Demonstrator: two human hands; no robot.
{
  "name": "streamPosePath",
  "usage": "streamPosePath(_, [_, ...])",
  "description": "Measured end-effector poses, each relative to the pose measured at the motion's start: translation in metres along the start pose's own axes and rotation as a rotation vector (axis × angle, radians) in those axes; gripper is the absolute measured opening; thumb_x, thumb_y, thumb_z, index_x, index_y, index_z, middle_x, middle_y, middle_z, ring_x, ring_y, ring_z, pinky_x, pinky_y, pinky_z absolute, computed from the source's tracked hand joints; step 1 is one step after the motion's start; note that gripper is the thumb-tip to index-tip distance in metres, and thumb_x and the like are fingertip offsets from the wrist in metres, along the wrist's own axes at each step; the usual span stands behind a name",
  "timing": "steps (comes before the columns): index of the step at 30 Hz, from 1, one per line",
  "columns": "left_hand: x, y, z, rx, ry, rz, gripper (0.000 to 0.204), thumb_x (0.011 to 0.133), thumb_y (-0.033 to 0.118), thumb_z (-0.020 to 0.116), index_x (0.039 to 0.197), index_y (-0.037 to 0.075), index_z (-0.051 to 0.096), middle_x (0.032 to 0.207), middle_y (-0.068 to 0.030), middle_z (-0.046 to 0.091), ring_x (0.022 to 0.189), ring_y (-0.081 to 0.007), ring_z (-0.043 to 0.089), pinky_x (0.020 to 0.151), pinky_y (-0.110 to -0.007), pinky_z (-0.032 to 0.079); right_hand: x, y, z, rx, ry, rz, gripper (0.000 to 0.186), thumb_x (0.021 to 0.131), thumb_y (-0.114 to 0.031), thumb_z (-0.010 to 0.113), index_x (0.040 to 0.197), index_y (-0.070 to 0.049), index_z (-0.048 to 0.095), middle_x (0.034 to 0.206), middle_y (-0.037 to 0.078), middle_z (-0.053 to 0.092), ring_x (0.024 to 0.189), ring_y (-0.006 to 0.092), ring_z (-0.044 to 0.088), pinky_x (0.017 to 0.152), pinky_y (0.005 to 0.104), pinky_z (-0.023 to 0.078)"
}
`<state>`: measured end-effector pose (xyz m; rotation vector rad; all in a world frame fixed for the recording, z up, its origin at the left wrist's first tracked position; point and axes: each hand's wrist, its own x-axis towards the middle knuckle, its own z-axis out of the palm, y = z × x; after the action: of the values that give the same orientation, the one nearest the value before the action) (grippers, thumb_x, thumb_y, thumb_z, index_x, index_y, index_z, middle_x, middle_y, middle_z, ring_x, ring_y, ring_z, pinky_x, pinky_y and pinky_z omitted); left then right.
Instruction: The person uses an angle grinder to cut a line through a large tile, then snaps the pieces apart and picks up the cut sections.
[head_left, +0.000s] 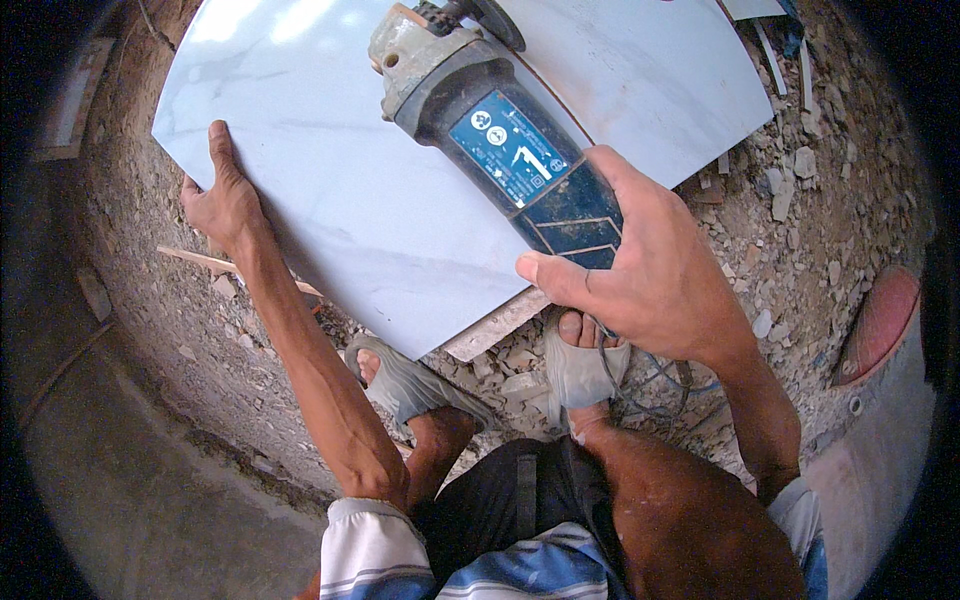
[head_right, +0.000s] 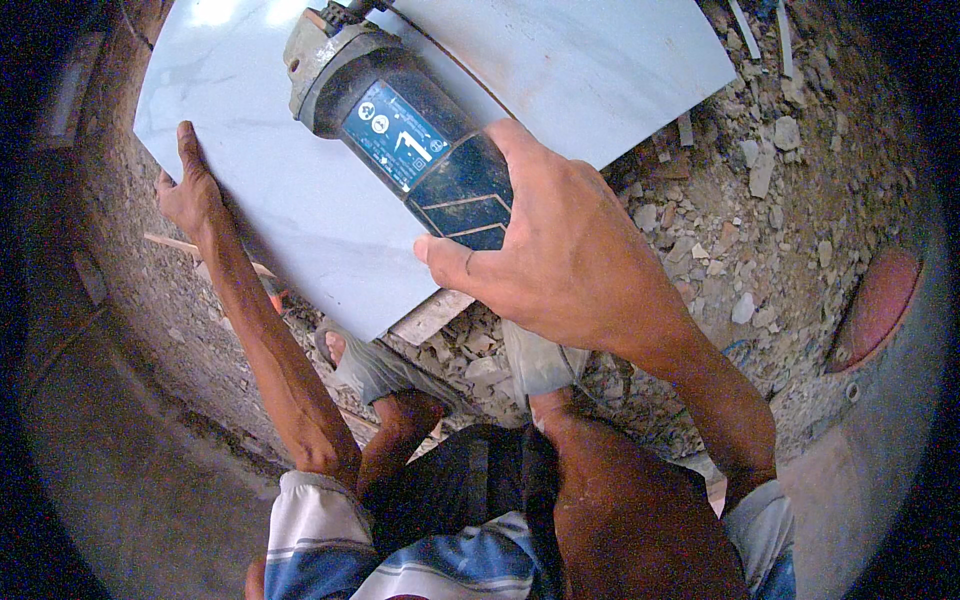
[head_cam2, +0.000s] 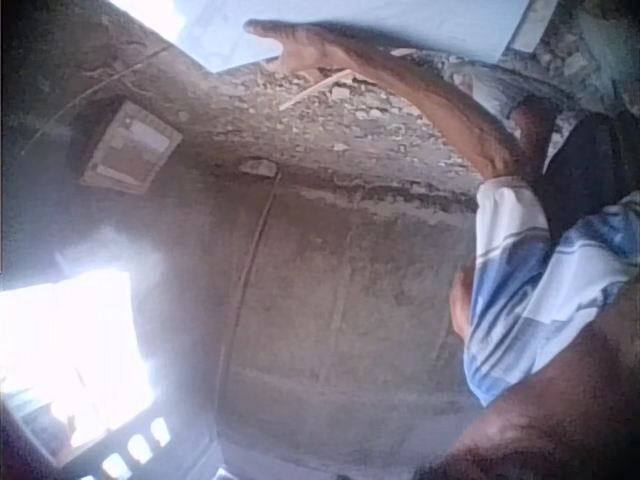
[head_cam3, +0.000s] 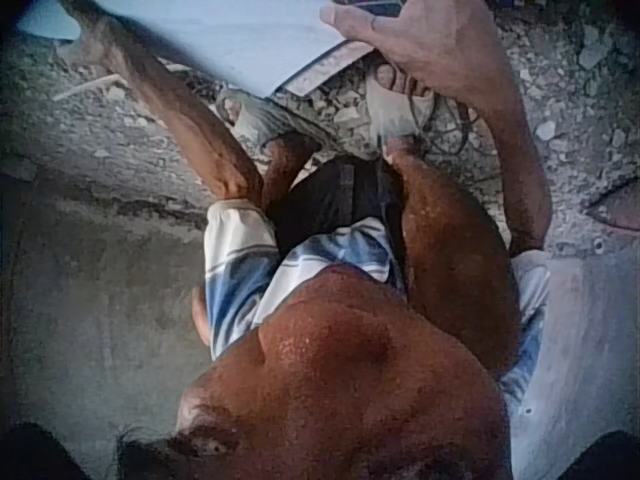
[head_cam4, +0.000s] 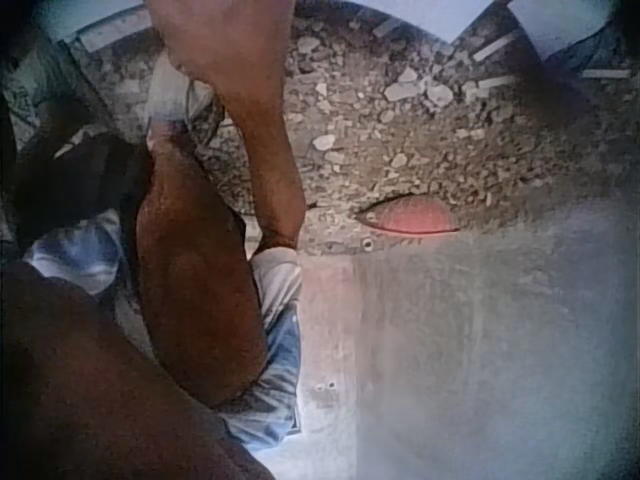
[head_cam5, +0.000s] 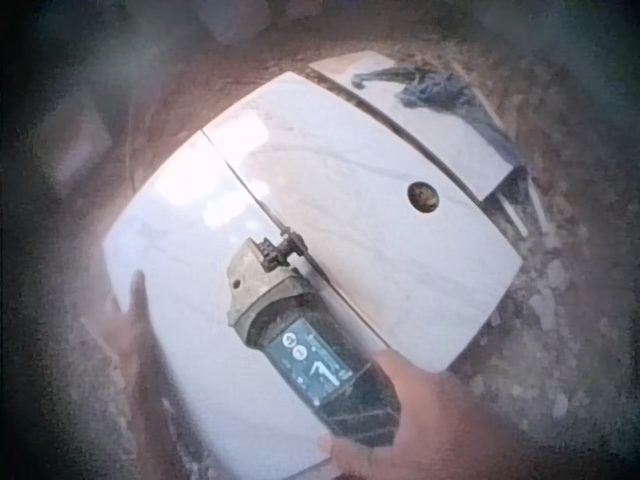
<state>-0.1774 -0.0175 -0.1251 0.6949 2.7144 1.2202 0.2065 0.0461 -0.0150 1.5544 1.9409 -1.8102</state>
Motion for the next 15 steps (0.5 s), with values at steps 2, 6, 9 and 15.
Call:
streamPosePath(2, [0.003, -0.004, 0.000, -0.019, -0.005, -0.008, 0.076, 0.092, 0.053, 0.091, 0.133, -0.007, 0.073, 0.118, -0.0182, 0.081, 0.101, -0.0265, 0.077, 0.094, -0.038, 0.061, -0.002, 0.003, 0.001, 0.012, 0.022, -0.040, 0.059, 0.087, -0.036, 0.092, 0.123, 0.001, 0.065, 0.097, 0.015, 0.074, 0.084, 0.0254, 0.073, 0.081, 0.0404, 0.059])
streamPosePath(6, [0.002, -0.002, 0.004, -0.020, -0.001, -0.009, 0.081, 0.091, 0.055, 0.091, 0.133, -0.011, 0.071, 0.121, -0.0210, 0.080, 0.105, -0.0282, 0.076, 0.097, -0.039, 0.060, -0.008, 0.002, 0.000, 0.032, 0.005, 0.015, 0.057, 0.087, -0.034, 0.091, 0.123, 0.001, 0.064, 0.094, 0.014, 0.074, 0.083, 0.0248, 0.073, 0.081, 0.0406, 0.059])
streamPosePath(9, [-0.001, 0.002, 0.004, -0.006, 0.020, -0.026, 0.087, 0.090, 0.057, 0.092, 0.133, -0.016, 0.069, 0.125, -0.0243, 0.078, 0.110, -0.0303, 0.076, 0.099, -0.040, 0.060, -0.012, 0.007, 0.003, 0.068, 0.017, 0.007, 0.055, 0.089, -0.032, 0.091, 0.123, 0.000, 0.064, 0.089, 0.013, 0.074, 0.080, 0.0233, 0.074, 0.078, 0.0396, 0.059])
streamPosePath(15, [0.001, 0.003, 0.002, 0.054, 0.043, -0.053, 0.098, 0.085, 0.062, 0.093, 0.136, -0.016, 0.063, 0.126, -0.0267, 0.076, 0.111, -0.0319, 0.075, 0.101, -0.040, 0.059, -0.015, 0.014, 0.009, 0.019, 0.082, -0.098, 0.048, 0.091, -0.023, 0.089, 0.122, 0.001, 0.062, 0.082, 0.010, 0.073, 0.067, 0.0177, 0.075, 0.067, 0.0346, 0.059])
